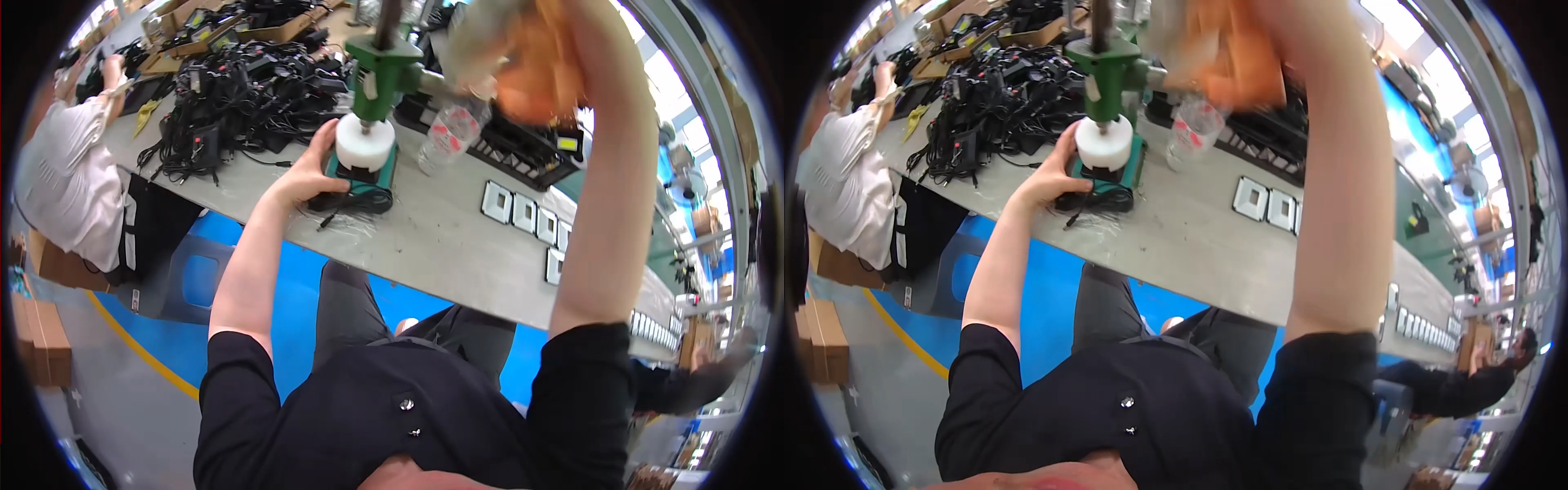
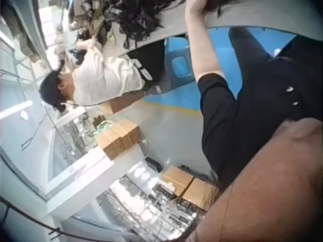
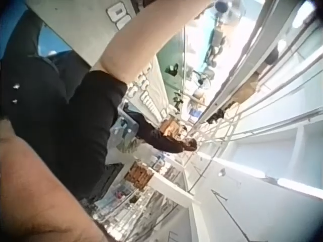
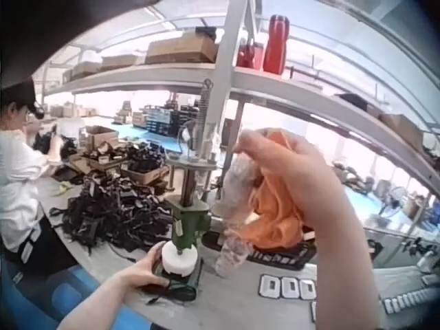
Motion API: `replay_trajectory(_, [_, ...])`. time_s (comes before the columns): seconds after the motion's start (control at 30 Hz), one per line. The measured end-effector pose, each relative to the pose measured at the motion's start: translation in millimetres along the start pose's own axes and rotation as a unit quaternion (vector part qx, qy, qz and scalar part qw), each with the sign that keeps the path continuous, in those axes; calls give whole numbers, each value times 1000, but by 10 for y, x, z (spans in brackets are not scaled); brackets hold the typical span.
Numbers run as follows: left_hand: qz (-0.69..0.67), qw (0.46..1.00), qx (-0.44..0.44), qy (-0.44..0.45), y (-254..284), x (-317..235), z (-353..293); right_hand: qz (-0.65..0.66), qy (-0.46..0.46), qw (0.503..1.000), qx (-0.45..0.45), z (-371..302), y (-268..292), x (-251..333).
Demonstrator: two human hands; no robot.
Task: Cleaning LED panels with a cloth and assembling them into fixture housings using a manual press.
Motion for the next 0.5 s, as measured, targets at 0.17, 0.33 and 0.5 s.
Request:
replay_trajectory(0.17, [75, 996, 28, 25, -101, -205, -70, -328, 405, 839, -155, -1507, -1196, 288])
replay_trajectory(0.33, [95, 994, 36, 46, -68, -185, -51, -303, 392, 866, -63, -1226, -1115, 503])
replay_trajectory(0.5, [223, 971, -68, -48, -112, -442, -25, -166, 316, 899, -254, -815, -279, 747])
Point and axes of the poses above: each hand's wrist, its own z-axis towards the middle knuckle, its own y-axis out of the back of the hand, x = y × z, the point moved 6 cm from there along z, towards the middle knuckle, and after that the axes turned 15 degrees about y, right-handed, at the moved point
